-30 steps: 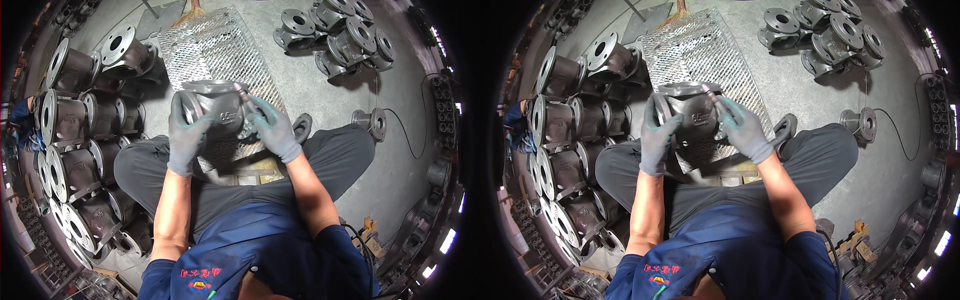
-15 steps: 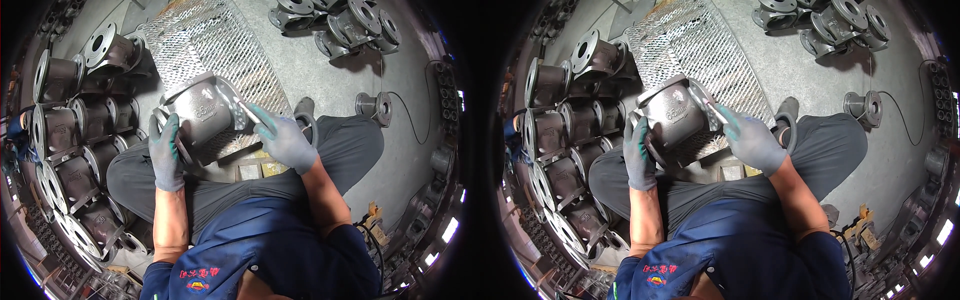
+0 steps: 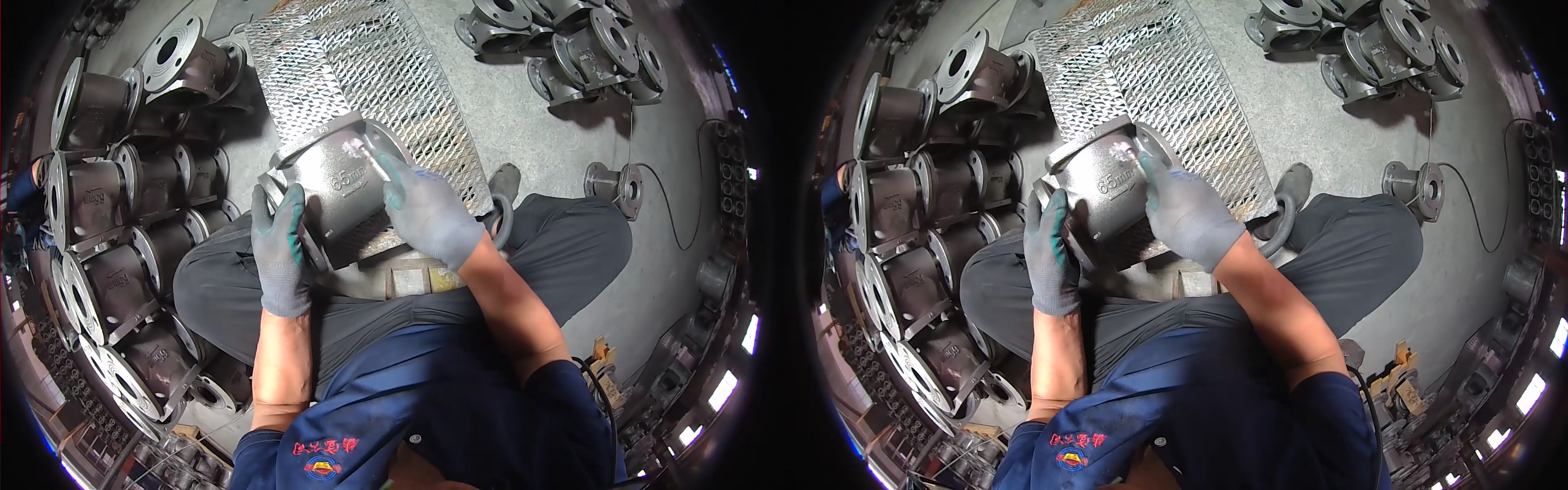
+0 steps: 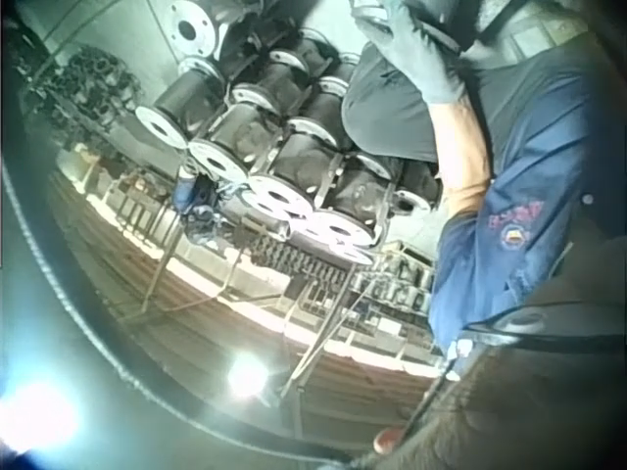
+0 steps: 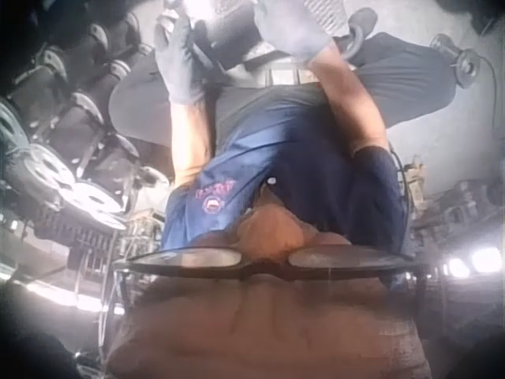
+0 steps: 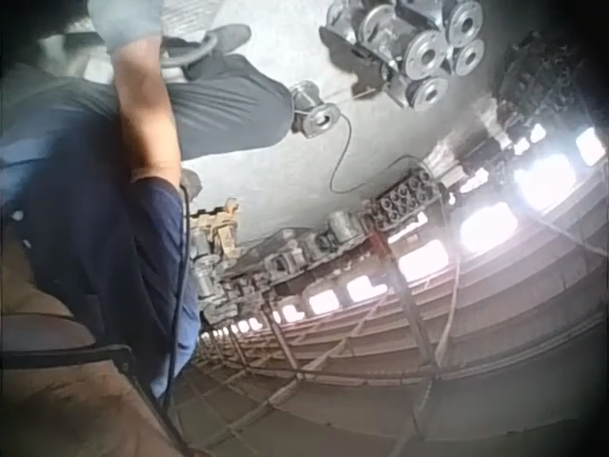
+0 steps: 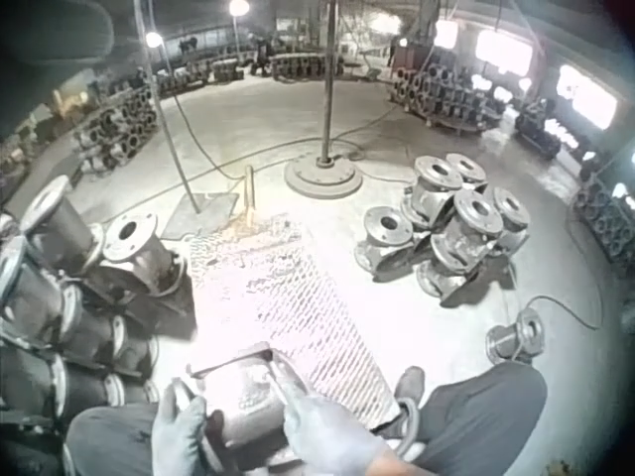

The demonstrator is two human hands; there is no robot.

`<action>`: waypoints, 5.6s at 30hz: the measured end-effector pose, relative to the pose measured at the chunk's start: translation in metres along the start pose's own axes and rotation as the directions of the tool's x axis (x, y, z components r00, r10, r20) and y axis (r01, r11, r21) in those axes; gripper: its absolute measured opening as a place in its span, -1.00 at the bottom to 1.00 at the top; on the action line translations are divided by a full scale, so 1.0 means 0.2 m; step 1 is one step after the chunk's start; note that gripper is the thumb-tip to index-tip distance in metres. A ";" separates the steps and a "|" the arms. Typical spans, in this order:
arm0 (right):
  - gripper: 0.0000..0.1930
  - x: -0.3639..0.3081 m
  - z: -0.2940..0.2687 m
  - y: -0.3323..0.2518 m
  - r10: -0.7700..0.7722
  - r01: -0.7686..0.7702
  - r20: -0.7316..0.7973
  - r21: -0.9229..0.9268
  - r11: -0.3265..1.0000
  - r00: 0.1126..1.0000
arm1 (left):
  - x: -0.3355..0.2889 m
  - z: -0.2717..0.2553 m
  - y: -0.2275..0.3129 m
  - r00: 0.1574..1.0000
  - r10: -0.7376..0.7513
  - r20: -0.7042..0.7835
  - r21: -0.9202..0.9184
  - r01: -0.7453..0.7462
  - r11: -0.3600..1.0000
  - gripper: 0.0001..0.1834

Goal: The person, wearing gloves and seated on the floor, uses a hand-held rotary grinding tool to smooth the interior and exterior edges of several metal pipe flanges, rotating each flange by hand to access all surfaces before setting it aside.

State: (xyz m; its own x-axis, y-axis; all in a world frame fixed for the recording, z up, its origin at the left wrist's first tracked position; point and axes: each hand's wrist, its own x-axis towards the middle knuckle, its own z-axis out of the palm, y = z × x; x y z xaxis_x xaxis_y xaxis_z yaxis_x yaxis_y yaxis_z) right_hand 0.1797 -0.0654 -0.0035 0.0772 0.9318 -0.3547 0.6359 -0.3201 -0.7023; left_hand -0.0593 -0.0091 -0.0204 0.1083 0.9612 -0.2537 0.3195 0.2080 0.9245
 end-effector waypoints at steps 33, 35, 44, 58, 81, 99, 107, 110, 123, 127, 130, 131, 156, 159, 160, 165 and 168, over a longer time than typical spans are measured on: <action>-0.41 -0.29 -0.10 0.22 0.044 -0.040 -0.071 0.058 0.997 0.996 | -0.12 0.15 0.30 0.962 -0.259 0.087 -0.482 0.268 0.834 0.07; -0.42 -0.29 -0.05 0.20 0.085 -0.082 -0.046 0.049 0.995 0.995 | -0.12 0.17 0.31 0.975 -0.217 0.043 -0.455 0.212 0.865 0.05; -0.39 -0.22 0.10 0.28 0.007 -0.004 -0.131 0.027 1.000 0.991 | -0.07 0.12 0.19 0.980 -0.185 0.069 -0.489 0.194 0.851 0.08; -0.27 -0.23 0.10 0.33 0.014 -0.012 -0.082 0.023 1.000 0.997 | -0.06 0.13 0.16 1.000 -0.006 0.031 -0.142 0.011 0.990 -0.30; -0.37 -0.24 0.14 0.29 0.124 -0.112 -0.124 0.101 0.989 0.984 | -0.07 0.19 0.20 0.993 -0.117 -0.015 -0.373 0.103 0.922 -0.10; -0.34 -0.20 0.06 0.28 0.147 -0.151 -0.053 -0.077 0.986 0.988 | -0.10 0.21 0.27 0.990 -0.123 0.069 -0.391 0.140 0.910 0.18; -0.36 -0.20 0.00 0.26 0.137 -0.141 -0.069 -0.053 0.989 0.988 | -0.09 0.22 0.28 0.992 -0.118 0.033 -0.335 0.123 0.934 0.20; -0.36 -0.21 0.02 0.33 0.122 -0.122 -0.077 0.000 0.992 0.990 | -0.07 0.21 0.26 0.998 -0.055 0.010 -0.235 0.056 0.970 0.19; -0.42 -0.28 0.04 0.29 0.135 -0.134 -0.075 0.021 0.991 0.988 | -0.07 0.22 0.24 0.997 -0.079 0.027 -0.320 0.083 0.944 0.23; -0.41 -0.28 0.04 0.31 0.107 -0.106 -0.078 0.018 0.994 0.991 | -0.08 0.24 0.28 0.994 -0.112 0.007 -0.320 0.108 0.941 0.15; -0.43 -0.27 -0.05 0.34 0.084 -0.076 -0.155 0.052 0.996 0.984 | -0.06 0.23 0.30 0.994 -0.069 0.083 -0.324 0.092 0.941 0.06; -0.44 -0.25 -0.10 0.27 0.066 -0.056 -0.155 0.073 0.996 0.986 | -0.06 0.21 0.29 0.995 -0.072 0.073 -0.323 0.092 0.942 0.06; -0.45 -0.04 -0.14 0.32 -0.045 0.054 -0.073 0.121 0.991 0.996 | 0.01 0.20 0.09 0.931 0.339 0.136 0.171 -0.359 0.918 0.20; -0.44 0.01 -0.17 0.27 -0.024 0.024 0.027 -0.017 1.000 0.999 | 0.00 0.20 0.10 0.935 0.333 0.123 0.202 -0.352 0.914 0.20; -0.43 0.00 -0.16 0.27 -0.058 0.059 -0.017 0.047 0.997 0.998 | -0.01 0.19 0.11 0.936 0.331 0.117 0.210 -0.349 0.913 0.20; -0.43 -0.01 -0.16 0.28 -0.013 0.013 0.005 0.024 1.000 1.000 | -0.01 0.20 0.14 0.960 0.248 0.128 0.152 -0.266 0.952 0.23; -0.43 -0.02 -0.14 0.28 -0.008 0.008 -0.028 -0.015 1.000 1.000 | -0.01 0.20 0.13 0.964 0.227 0.136 0.118 -0.243 0.963 0.24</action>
State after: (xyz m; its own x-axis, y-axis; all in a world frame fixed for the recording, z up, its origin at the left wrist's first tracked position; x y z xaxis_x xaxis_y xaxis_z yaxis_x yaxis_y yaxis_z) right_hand 0.2370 -0.0818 -0.0252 0.0934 0.9388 -0.3316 0.6482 -0.3101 -0.6955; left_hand -0.0147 -0.0135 -0.0070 0.3052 0.9495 -0.0736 0.3923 -0.0549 0.9182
